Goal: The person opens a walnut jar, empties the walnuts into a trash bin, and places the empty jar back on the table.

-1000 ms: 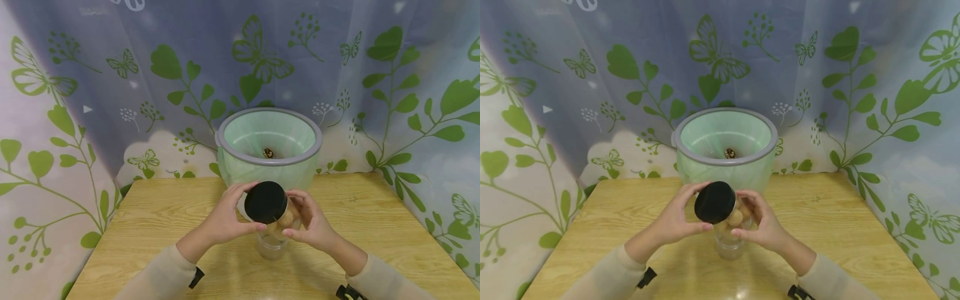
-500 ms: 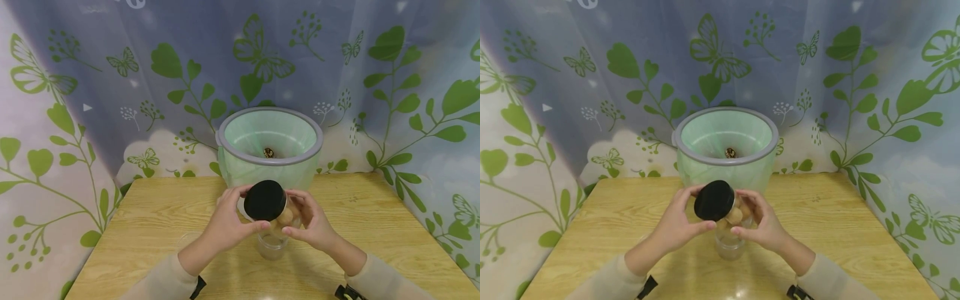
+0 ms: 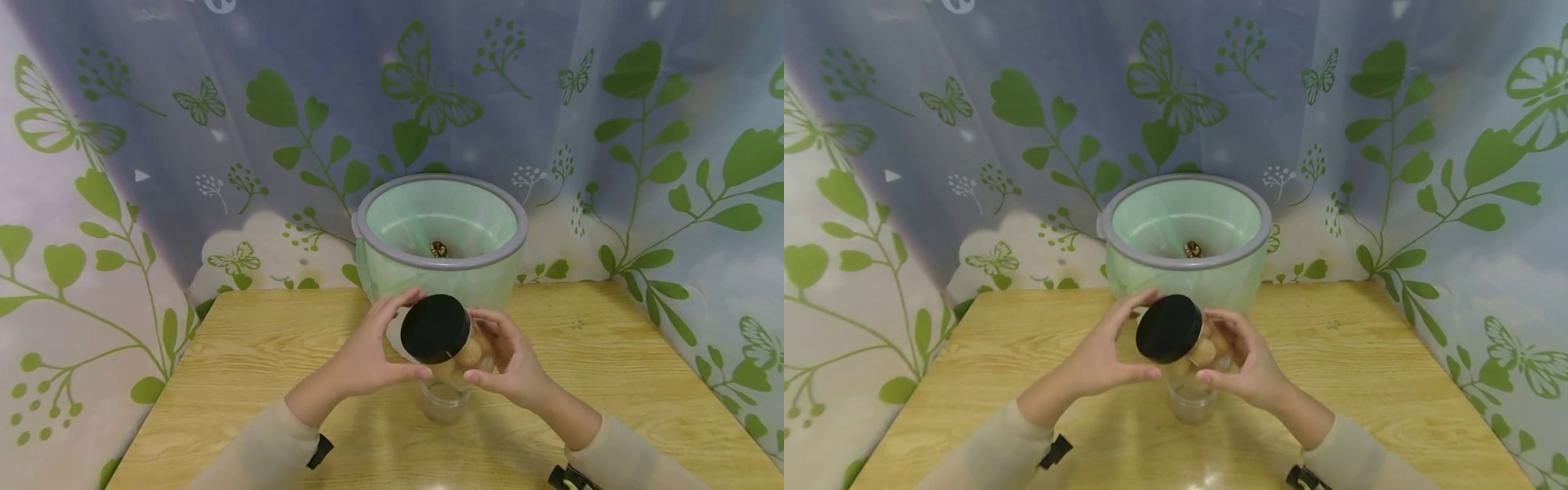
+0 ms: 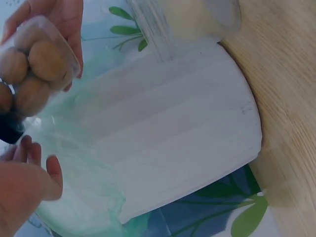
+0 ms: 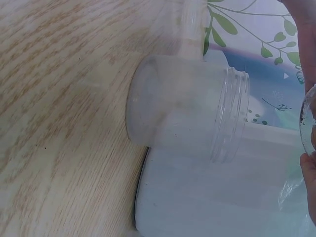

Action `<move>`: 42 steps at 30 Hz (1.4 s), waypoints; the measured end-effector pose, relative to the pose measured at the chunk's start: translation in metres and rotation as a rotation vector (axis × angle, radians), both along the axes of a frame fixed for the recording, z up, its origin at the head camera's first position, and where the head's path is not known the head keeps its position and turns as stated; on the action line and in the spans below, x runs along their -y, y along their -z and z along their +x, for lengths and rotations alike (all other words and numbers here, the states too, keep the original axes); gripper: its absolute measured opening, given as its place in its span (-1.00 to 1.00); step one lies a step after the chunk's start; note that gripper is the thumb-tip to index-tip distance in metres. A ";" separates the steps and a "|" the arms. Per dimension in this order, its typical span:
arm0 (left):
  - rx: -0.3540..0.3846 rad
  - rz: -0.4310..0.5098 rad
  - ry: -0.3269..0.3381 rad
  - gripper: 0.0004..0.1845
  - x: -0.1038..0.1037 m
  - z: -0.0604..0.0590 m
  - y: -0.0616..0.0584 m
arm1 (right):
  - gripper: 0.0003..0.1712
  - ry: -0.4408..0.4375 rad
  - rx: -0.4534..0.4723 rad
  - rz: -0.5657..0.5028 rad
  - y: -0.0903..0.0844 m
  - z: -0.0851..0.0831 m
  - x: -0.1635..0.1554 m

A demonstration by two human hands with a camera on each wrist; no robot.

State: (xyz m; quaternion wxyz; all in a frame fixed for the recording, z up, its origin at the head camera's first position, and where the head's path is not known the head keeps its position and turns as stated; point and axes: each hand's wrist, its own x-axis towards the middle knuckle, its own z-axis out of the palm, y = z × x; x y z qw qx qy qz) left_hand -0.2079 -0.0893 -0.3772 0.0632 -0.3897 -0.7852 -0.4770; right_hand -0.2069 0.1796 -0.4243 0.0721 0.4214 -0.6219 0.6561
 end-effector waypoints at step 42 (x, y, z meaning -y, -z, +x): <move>-0.023 -0.197 0.041 0.17 0.003 -0.005 -0.025 | -0.13 -0.010 -0.059 0.036 0.001 -0.001 0.002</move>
